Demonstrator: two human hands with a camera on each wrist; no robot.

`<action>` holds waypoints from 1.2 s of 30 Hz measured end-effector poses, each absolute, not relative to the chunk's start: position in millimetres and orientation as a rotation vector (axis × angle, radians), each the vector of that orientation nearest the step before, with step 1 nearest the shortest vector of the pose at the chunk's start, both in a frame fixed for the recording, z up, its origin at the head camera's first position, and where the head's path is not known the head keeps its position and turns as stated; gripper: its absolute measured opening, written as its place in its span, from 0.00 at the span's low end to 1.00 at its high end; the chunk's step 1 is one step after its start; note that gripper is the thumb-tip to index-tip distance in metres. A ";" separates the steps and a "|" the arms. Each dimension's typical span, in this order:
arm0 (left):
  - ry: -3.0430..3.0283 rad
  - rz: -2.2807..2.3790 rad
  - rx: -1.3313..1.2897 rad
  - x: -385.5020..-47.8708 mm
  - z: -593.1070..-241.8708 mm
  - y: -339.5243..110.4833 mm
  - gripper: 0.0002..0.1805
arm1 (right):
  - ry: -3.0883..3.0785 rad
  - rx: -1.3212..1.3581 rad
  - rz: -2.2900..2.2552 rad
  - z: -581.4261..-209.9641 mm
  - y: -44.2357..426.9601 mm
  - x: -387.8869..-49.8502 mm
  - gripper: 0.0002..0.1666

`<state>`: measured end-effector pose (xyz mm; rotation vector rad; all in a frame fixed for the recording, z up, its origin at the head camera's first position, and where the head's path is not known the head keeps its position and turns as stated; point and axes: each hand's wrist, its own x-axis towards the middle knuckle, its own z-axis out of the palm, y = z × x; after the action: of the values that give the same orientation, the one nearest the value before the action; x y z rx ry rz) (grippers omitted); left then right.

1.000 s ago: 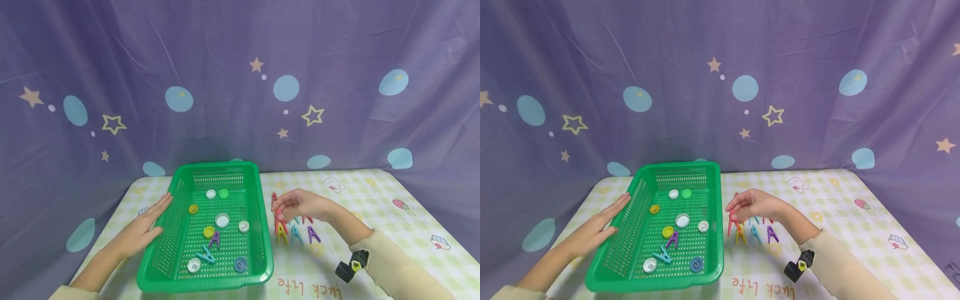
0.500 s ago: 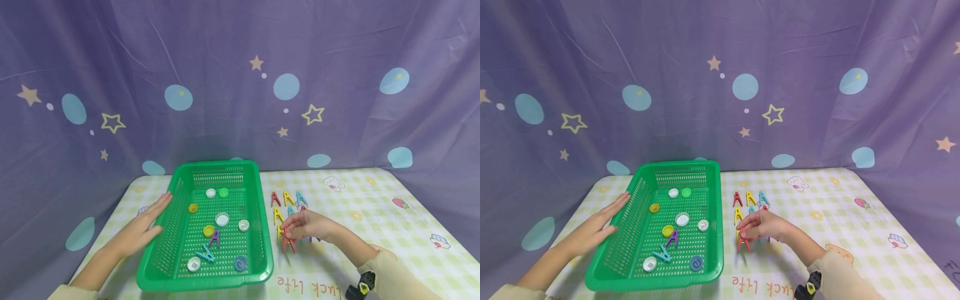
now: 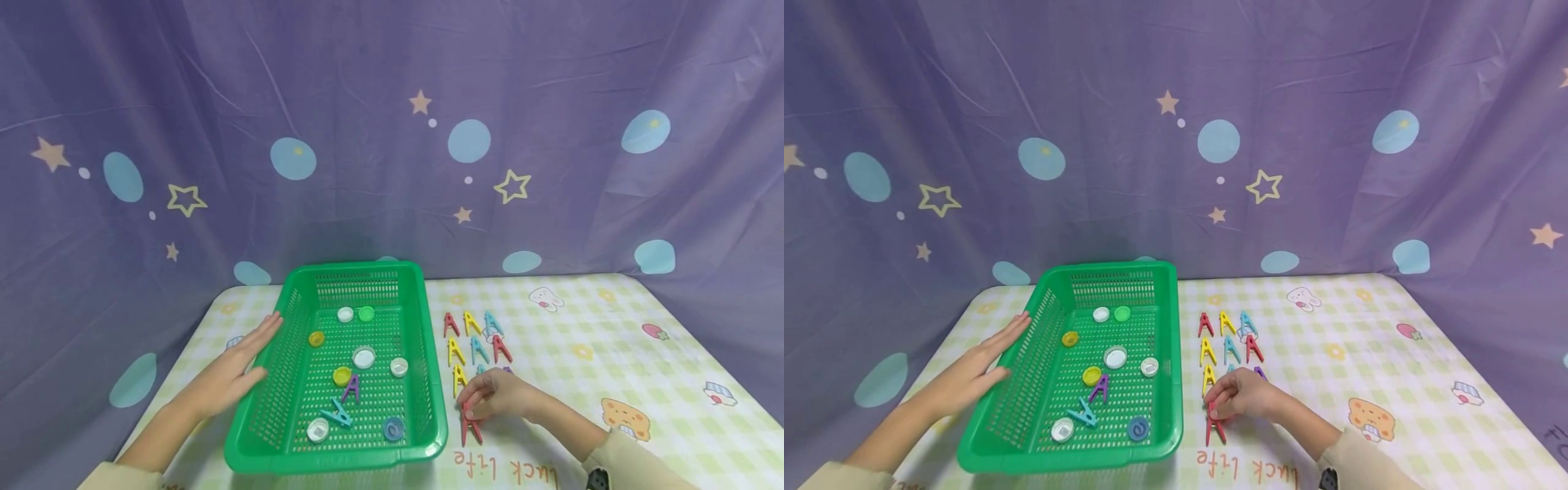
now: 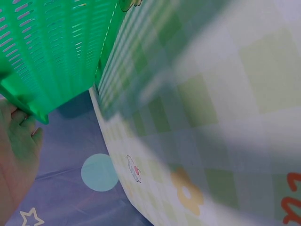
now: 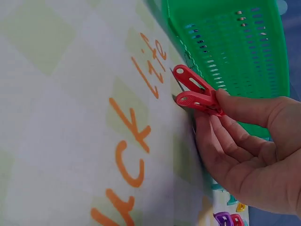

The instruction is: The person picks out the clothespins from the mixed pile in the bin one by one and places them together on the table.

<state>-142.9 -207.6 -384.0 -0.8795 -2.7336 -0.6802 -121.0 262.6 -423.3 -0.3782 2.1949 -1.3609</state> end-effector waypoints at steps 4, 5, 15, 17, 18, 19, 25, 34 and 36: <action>-2.737 -0.686 -0.883 -143.0 -383.8 -207.5 0.40 | 2.279 -0.383 -1.329 -423.4 259.0 -118.4 0.13; -2.739 -0.689 -0.882 -143.0 -383.7 -207.5 0.40 | 2.304 -0.395 -1.319 -423.2 258.4 -117.8 0.13; -2.767 -0.702 -0.866 -142.7 -383.6 -207.9 0.41 | 2.615 -0.608 -1.103 -414.6 256.9 -114.7 0.07; -2.766 -0.697 -0.867 -142.7 -384.0 -208.1 0.41 | 2.651 -0.630 -1.078 -412.3 257.9 -114.8 0.07; -2.767 -0.695 -0.865 -142.6 -384.1 -208.2 0.41 | 2.662 -0.629 -1.068 -410.9 258.5 -115.1 0.07; -2.769 -0.693 -0.863 -142.6 -384.2 -208.2 0.41 | 2.669 -0.631 -1.060 -409.3 259.2 -115.6 0.07; -2.782 -0.671 -0.845 -142.9 -382.8 -207.9 0.41 | 2.709 -0.686 -1.027 -395.1 262.2 -121.4 0.08; -2.779 -0.690 -0.850 -143.7 -382.0 -207.3 0.41 | 2.715 -0.849 -1.035 -354.7 256.0 -136.6 0.11; -2.777 -0.687 -0.851 -143.5 -382.4 -207.0 0.41 | 2.709 -0.863 -1.041 -345.1 251.1 -141.1 0.11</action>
<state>-143.5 -207.0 -382.4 -0.8506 -2.7769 -0.6871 -141.1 251.1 -345.1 -0.8627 2.7095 -1.0405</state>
